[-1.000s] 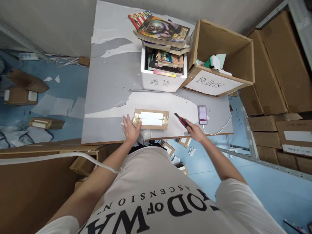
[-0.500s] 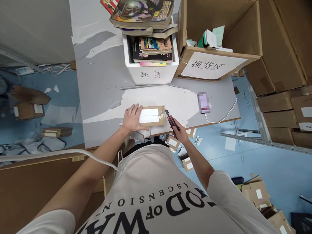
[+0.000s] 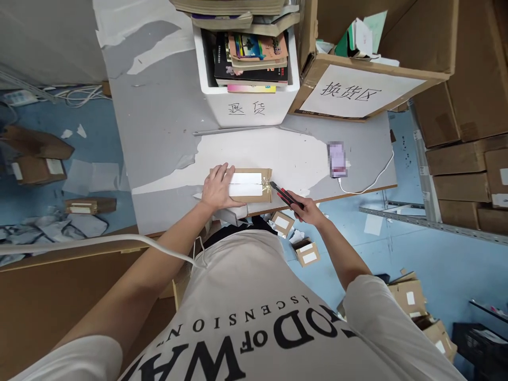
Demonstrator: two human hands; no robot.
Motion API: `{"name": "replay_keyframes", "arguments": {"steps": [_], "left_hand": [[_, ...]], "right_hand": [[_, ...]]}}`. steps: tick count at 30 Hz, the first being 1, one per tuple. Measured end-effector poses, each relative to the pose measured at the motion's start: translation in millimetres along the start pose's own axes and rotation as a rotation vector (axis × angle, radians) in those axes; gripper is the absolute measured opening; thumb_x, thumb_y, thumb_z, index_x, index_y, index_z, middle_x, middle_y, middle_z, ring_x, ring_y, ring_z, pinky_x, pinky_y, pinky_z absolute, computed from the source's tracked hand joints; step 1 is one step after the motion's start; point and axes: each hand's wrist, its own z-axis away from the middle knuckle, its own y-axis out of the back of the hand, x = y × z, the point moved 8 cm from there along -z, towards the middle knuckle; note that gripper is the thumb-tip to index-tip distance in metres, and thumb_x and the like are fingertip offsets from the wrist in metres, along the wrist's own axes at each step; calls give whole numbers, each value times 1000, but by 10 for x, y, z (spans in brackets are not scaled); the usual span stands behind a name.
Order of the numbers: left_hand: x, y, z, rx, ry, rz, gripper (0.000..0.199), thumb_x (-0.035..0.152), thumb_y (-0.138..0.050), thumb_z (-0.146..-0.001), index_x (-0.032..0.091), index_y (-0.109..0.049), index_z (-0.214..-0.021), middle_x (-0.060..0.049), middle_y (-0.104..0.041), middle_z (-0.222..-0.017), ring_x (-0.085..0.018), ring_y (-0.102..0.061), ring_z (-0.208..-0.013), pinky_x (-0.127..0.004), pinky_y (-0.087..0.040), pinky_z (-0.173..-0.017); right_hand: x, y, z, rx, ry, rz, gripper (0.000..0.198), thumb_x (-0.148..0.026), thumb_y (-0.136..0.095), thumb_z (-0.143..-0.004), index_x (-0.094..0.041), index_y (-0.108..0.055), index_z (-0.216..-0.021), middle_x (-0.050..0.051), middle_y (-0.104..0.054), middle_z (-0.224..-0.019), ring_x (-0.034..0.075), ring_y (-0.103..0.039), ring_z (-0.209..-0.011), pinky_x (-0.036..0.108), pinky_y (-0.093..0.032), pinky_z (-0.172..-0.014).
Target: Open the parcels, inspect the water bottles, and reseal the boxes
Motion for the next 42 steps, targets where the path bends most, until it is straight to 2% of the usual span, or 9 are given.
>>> {"name": "replay_keyframes", "arguments": {"steps": [13, 19, 23, 25, 28, 31, 35, 38, 42], "left_hand": [[-5, 25, -2, -12, 38, -2, 124, 67, -78, -44, 17, -29, -146, -18, -27, -151, -44, -23, -135, -52, -28, -108], [-7, 27, -3, 31, 14, 13, 126, 67, -78, -44, 14, -28, -147, -19, -27, -151, -43, -23, -136, -51, -23, -112], [-18, 22, -2, 23, 15, 42, 126, 67, -79, -43, 15, -29, -146, -18, -24, -153, -43, -19, -139, -52, -19, -114], [-30, 48, -12, 22, -27, 97, 122, 68, -75, -49, 14, -28, -147, -19, -23, -154, -41, -18, -141, -52, -17, -115], [-220, 162, -45, 96, 2, 247, 96, 62, -57, -74, 13, -24, -148, -17, -20, -155, -33, -16, -144, -50, -17, -115], [-630, 269, -58, 221, 204, 409, 67, 50, -42, -86, 16, -38, -143, -13, -31, -152, -27, -25, -142, -45, -20, -116], [-965, 61, -24, 67, 439, 791, 59, 54, -47, -81, 16, -58, -125, -14, -60, -126, -28, -54, -119, -46, -45, -98], [-996, -18, 54, 53, 506, 1003, 61, 58, -53, -76, 14, -61, -117, -13, -66, -112, -26, -61, -104, -40, -55, -79], [-957, -43, 204, 133, 490, 1129, 59, 58, -64, -68, 14, -64, -107, -12, -67, -109, -23, -64, -97, -40, -56, -80]], "right_hand": [[196, -112, 236, 44, -22, 83, 60, -44, -49, -87, -23, -41, -143, -2, -59, -67, 9, -47, -43, 24, -43, -40], [261, -123, 386, 110, -46, 104, 57, -44, -47, -87, -23, -44, -140, -1, -59, -70, 9, -49, -47, 24, -45, -43], [374, 181, 601, 344, -115, -99, 67, -50, -54, -83, -23, -38, -142, 0, -62, -79, 10, -51, -46, 24, -44, -38], [398, 280, 641, 495, -110, -247, 64, -51, -58, -80, -23, -42, -135, 1, -63, -82, 10, -54, -48, 24, -46, -40], [367, 137, 491, 645, -74, -482, 46, -54, -60, -78, -23, -50, -110, 3, -64, -94, 9, -57, -55, 23, -49, -44], [279, -316, 159, 621, -63, -664, 40, -55, -58, -78, -27, -46, -104, 5, -60, -118, 12, -64, -70, 25, -53, -51], [193, -791, -154, 551, -72, -781, 43, -56, -62, -76, -30, -43, -105, 4, -51, -128, 19, -66, -94, 29, -57, -58], [135, -744, -282, 567, -37, -766, 47, -57, -63, -75, -29, -43, -106, 3, -54, -118, 20, -65, -100, 31, -58, -65], [-87, -335, -614, 544, 41, -666, 48, -57, -65, -72, -26, -43, -102, 3, -57, -110, 15, -65, -89, 33, -58, -72]]}}
